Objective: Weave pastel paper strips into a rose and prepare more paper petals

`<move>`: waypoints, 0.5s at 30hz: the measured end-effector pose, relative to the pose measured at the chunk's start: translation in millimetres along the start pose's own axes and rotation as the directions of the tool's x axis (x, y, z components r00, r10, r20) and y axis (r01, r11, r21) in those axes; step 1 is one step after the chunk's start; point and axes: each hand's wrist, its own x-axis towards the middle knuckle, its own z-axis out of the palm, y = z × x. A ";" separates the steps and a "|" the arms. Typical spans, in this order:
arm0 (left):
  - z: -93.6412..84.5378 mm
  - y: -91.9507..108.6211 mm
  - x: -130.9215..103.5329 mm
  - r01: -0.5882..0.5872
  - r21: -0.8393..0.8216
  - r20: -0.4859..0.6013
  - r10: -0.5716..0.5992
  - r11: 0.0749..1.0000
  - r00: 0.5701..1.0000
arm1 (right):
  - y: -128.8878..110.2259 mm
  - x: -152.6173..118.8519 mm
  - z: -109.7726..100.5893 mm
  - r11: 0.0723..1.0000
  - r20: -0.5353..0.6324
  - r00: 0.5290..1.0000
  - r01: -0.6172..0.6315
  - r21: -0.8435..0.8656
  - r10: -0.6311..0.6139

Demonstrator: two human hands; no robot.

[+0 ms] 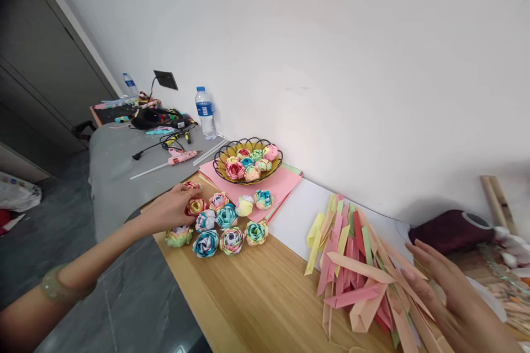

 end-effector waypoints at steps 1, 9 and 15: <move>0.9 0.3 1.4 -0.016 0.006 0.001 0.016 1.000 1.000 | 2.0 -0.9 -0.5 1.000 0.001 1.000 -0.006 -0.001 0.006; -8.0 -4.9 4.5 -0.021 -0.117 -0.292 -0.014 0.993 0.956 | 10.9 -2.1 -1.8 0.999 0.052 0.998 -0.019 0.025 0.018; -8.6 4.2 12.1 -0.178 -0.323 -0.414 0.030 0.930 0.910 | 11.5 -6.7 -3.3 0.998 0.067 0.997 -0.040 0.047 0.037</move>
